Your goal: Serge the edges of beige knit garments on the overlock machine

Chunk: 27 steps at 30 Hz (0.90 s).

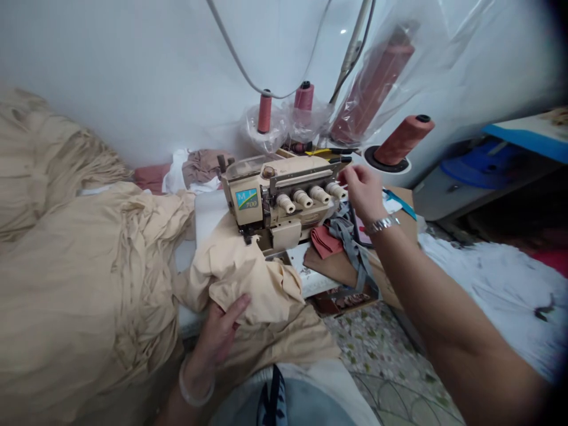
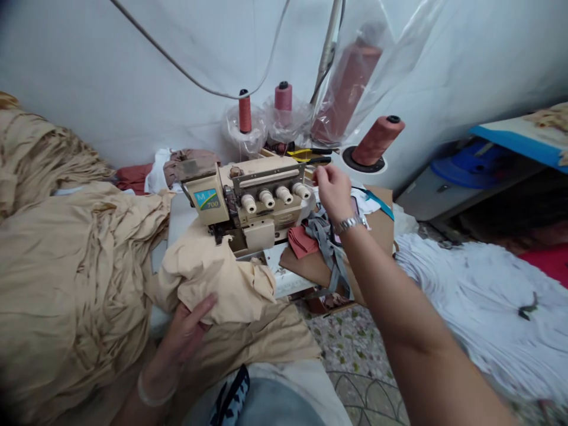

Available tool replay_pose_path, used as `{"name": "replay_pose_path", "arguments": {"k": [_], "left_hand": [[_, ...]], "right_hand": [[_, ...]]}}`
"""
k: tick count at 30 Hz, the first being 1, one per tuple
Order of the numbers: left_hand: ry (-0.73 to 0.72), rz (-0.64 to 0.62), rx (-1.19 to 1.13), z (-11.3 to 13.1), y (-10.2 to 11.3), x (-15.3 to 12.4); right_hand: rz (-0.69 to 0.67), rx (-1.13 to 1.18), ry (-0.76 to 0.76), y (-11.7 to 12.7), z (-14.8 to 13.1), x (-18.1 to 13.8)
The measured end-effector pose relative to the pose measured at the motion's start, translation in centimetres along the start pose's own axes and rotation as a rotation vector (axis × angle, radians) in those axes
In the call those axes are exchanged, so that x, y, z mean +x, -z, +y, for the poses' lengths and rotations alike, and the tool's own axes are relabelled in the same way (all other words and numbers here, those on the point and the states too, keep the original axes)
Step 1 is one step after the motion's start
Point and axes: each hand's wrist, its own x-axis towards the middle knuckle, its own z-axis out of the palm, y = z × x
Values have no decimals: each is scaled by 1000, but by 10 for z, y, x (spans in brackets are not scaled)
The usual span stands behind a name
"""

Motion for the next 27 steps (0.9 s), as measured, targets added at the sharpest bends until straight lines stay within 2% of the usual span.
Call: {"name": "replay_pose_path", "arguments": {"k": [1,2,4,6,9,13,16,18,20,23,25,27], "left_hand": [[-11,23,27,0,2,1],[-28,47,60,1,5,1],[-101,95,142,4,12,1],[-201,140,250,10,18,-1],[-335,208,385,19,24,-4],[-466,263,423,34,23,-4],[-525,238,414,48,27,-4],[-464,198,407,53,32,-6],[-292,158,391,53,35,-8],[-32,23,299,39,31,-12],[52,-80,286,26,24,-14],[127,-134,369,15,17,-16]], "right_hand": [[140,-1,37,5,-2,-18],[203,17,51,9,-5,-38],[165,54,3,12,-11,-79],[-6,119,-102,7,-19,-117],[-374,321,-315,-19,-38,-159],[-726,670,-495,-68,-68,-191],[-938,867,-690,-84,-79,-204],[-962,866,-773,-82,-78,-206],[-926,789,-754,-76,-73,-204],[-874,721,-704,-67,-67,-197],[-828,719,-699,-64,-65,-192],[-782,698,-673,-61,-64,-189]]}}
